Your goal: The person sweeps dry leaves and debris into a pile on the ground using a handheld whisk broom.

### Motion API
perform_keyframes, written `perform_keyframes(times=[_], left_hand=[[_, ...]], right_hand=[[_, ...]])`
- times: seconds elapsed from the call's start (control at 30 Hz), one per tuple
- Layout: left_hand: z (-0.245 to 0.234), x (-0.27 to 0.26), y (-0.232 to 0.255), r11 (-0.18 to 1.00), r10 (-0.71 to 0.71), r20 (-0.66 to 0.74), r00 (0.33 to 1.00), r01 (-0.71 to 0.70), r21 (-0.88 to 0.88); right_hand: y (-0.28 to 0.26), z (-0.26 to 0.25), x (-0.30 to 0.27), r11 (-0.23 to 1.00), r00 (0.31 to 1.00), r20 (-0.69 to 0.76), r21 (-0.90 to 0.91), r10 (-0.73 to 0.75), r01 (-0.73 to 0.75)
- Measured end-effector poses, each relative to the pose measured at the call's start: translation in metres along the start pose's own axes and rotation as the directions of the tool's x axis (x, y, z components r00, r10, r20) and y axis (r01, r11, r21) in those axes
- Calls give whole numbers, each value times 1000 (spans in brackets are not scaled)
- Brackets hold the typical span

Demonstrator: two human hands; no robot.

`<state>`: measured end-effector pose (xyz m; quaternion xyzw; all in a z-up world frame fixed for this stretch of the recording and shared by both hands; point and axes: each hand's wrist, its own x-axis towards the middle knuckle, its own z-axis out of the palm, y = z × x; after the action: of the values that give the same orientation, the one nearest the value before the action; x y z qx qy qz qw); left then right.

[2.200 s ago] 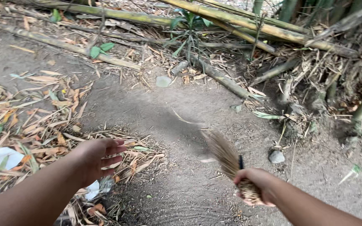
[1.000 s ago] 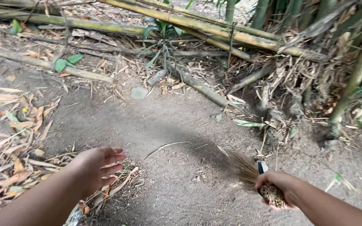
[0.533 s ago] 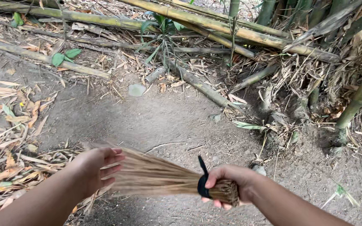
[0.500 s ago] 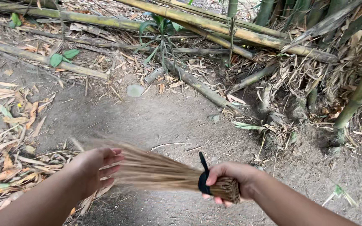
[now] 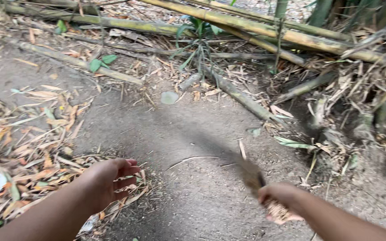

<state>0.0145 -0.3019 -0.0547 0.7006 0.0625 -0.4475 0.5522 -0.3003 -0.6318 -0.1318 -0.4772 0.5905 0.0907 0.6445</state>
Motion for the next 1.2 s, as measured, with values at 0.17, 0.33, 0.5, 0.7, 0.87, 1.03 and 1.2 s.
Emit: perform_keyframes(times=[0.17,0.33,0.5,0.7,0.87,1.03,1.2], left_hand=[[-13,-14,-2,1000,-23,-98,995,22,-17],[-12,-22,9,1000,-18,-125,992,15,-25],[-23,-24,17,999,27,-135,990,-30,-22],[-48,-20,20,997,5,-132,991,-15,-76],[-86,-20,20,993,19,-173,985,-39,-116],[-136,-36,15,990,5,-254,967,-41,-134],[-187,-55,0,987,-52,-358,932,-8,-163]], right_hand=[[3,113,-22,981,961,276,-189,4,51],[-28,127,-67,976,848,530,-182,-2,116],[-71,117,-79,937,909,403,-264,-107,228],[-99,89,-32,939,957,185,-223,-222,261],[-92,103,-2,940,986,73,-298,-149,164],[-42,200,0,898,941,315,-440,122,31],[-20,324,-23,903,833,536,-413,137,117]])
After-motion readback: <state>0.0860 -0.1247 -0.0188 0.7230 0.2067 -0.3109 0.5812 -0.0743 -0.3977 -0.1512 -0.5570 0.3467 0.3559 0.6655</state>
